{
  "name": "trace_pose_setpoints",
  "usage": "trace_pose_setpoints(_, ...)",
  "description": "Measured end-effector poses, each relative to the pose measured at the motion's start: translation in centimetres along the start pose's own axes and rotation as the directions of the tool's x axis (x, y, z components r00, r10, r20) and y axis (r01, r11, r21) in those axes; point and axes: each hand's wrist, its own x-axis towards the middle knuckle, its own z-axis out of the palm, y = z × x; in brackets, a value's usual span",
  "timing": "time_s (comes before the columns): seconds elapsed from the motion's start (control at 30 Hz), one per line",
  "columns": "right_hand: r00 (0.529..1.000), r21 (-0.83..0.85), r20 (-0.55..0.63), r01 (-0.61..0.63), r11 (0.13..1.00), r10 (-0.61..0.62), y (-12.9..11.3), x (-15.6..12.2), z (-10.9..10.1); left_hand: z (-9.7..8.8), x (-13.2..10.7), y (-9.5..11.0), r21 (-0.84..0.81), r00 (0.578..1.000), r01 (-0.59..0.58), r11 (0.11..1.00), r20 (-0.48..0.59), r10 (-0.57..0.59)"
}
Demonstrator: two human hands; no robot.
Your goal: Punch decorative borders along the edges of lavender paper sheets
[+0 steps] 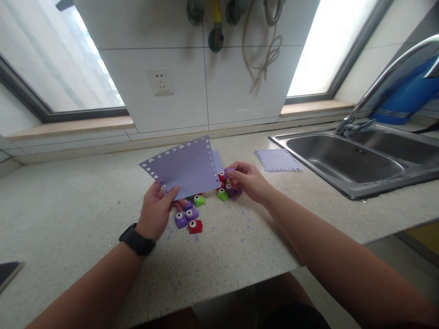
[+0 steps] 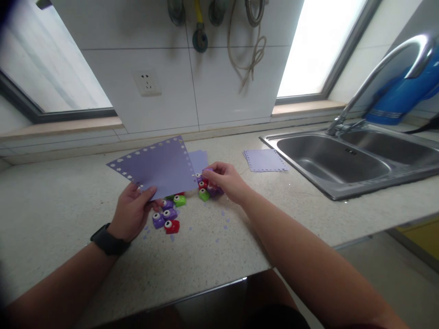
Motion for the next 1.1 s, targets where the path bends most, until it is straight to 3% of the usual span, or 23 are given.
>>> trace_pose_setpoints(0.33, 0.992, -0.325, 0.040, 0.128, 0.937, -0.121, -0.7, -0.2, -0.2, 0.5, 0.3, 0.8, -0.087, 0.995, 0.036, 0.996, -0.095, -0.044)
trace_pose_setpoints(0.43, 0.970, -0.503, 0.107, 0.242, 0.829, -0.218, -0.7, -0.3, -0.3, 0.4, 0.5, 0.7, -0.109, 0.992, 0.040, 0.993, -0.114, -0.053)
trace_pose_setpoints(0.57, 0.899, -0.672, 0.299, 0.437, 0.598, -0.321, -0.9, -0.9, 0.0, 0.1, 0.8, 0.5, -0.133, 0.984, 0.045, 0.990, -0.164, -0.066)
trace_pose_setpoints(0.67, 0.886, -0.768, 0.394, 0.464, 0.442, -0.246, -1.2, -1.5, 0.7, 0.1, 0.8, 0.4, -0.144, 0.982, 0.041, 0.989, -0.178, -0.067)
trace_pose_setpoints(0.73, 0.878, -0.789, 0.441, 0.477, 0.386, -0.185, -1.3, -1.9, 1.3, 0.1, 0.8, 0.4, -0.153, 0.982, 0.036, 0.988, -0.176, -0.064)
trace_pose_setpoints(1.1, 0.845, -0.806, 0.535, 0.516, 0.289, -0.017, -1.3, -2.0, 2.4, 0.1, 0.9, 0.4, -0.178, 0.981, 0.024, 0.984, -0.185, -0.057)
